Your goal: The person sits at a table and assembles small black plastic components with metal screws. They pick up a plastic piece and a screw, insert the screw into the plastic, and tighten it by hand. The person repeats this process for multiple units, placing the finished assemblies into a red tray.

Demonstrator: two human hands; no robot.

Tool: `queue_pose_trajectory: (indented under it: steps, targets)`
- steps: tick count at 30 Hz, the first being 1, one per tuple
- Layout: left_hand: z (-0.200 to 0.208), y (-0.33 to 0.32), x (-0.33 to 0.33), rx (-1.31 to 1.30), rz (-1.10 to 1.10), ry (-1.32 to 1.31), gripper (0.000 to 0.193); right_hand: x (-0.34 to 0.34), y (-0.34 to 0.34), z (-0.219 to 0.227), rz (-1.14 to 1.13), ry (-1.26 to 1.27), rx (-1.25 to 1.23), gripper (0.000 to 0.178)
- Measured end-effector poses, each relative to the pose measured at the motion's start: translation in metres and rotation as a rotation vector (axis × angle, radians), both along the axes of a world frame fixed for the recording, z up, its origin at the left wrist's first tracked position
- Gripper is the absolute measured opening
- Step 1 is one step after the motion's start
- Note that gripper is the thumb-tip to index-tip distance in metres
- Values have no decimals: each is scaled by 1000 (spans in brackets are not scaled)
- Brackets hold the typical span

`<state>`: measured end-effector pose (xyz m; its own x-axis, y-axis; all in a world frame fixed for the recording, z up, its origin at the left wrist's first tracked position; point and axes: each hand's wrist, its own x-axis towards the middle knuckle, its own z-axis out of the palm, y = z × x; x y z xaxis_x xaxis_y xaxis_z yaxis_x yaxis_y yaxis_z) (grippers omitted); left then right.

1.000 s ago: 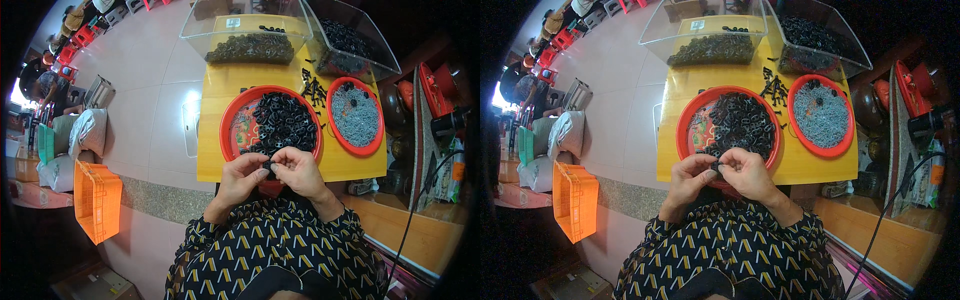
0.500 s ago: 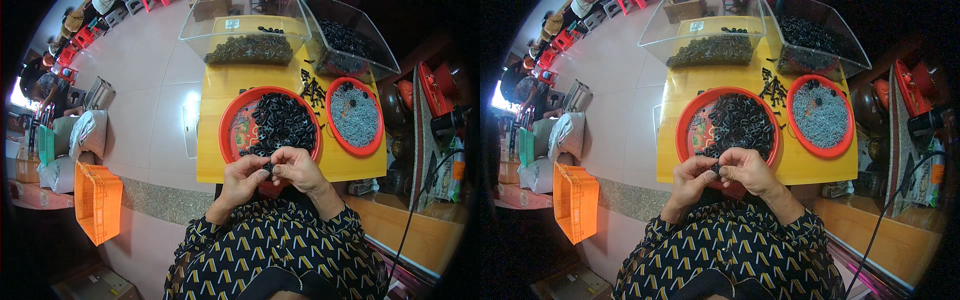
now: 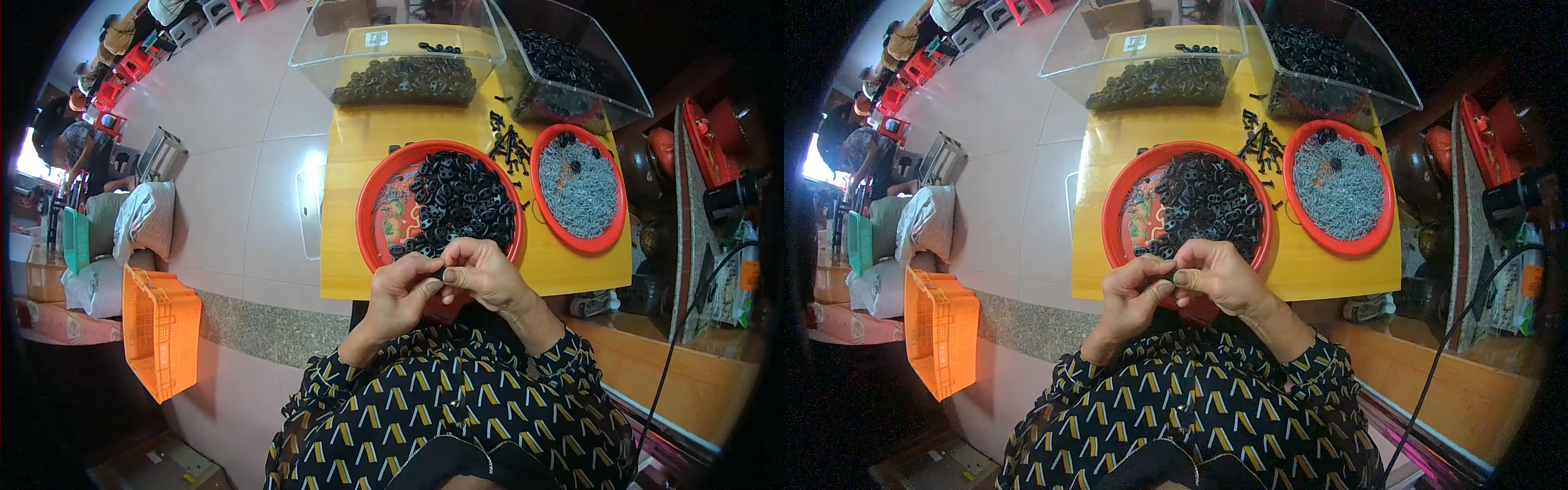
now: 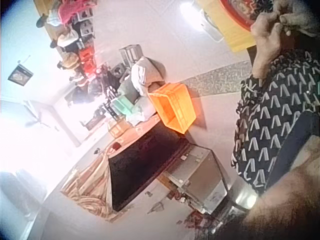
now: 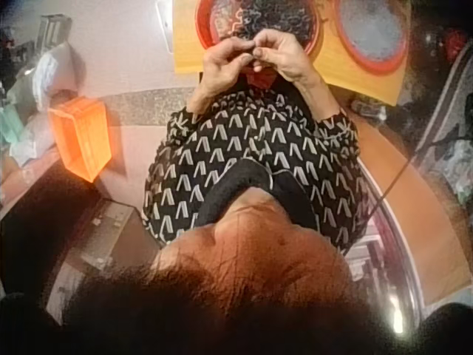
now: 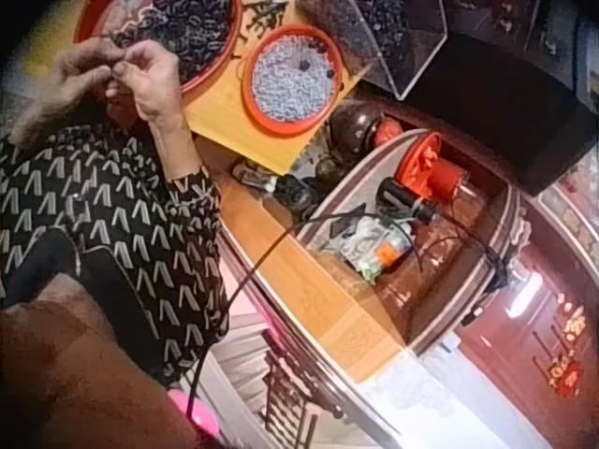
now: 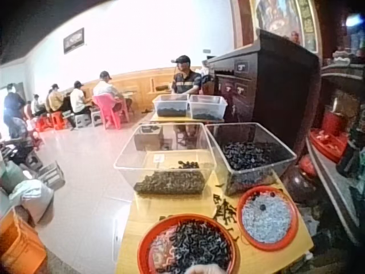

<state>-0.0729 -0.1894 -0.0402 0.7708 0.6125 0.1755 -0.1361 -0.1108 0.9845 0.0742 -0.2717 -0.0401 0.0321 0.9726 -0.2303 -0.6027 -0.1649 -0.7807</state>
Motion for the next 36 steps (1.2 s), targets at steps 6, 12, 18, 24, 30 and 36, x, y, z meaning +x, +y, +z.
queue_pose_trajectory:
  steps: [6,12,18,24,30,36]
  targets:
    - [-1,-3,4,-144,35,-88,22,1,2,4,-13,14,-24,14]
    - [-4,-2,4,-436,17,-193,26,2,5,13,-59,142,-14,17]
    - [-9,-2,1,-414,40,-191,27,1,2,17,-51,38,-74,16]
    - [-8,-4,0,-374,57,-180,27,-3,2,18,-59,-37,-105,15]
    - [-7,-5,-1,-354,73,-166,27,-4,4,15,-57,-42,-66,13]
    - [-13,-10,1,-420,147,-201,23,-9,6,9,-95,-112,-13,11]
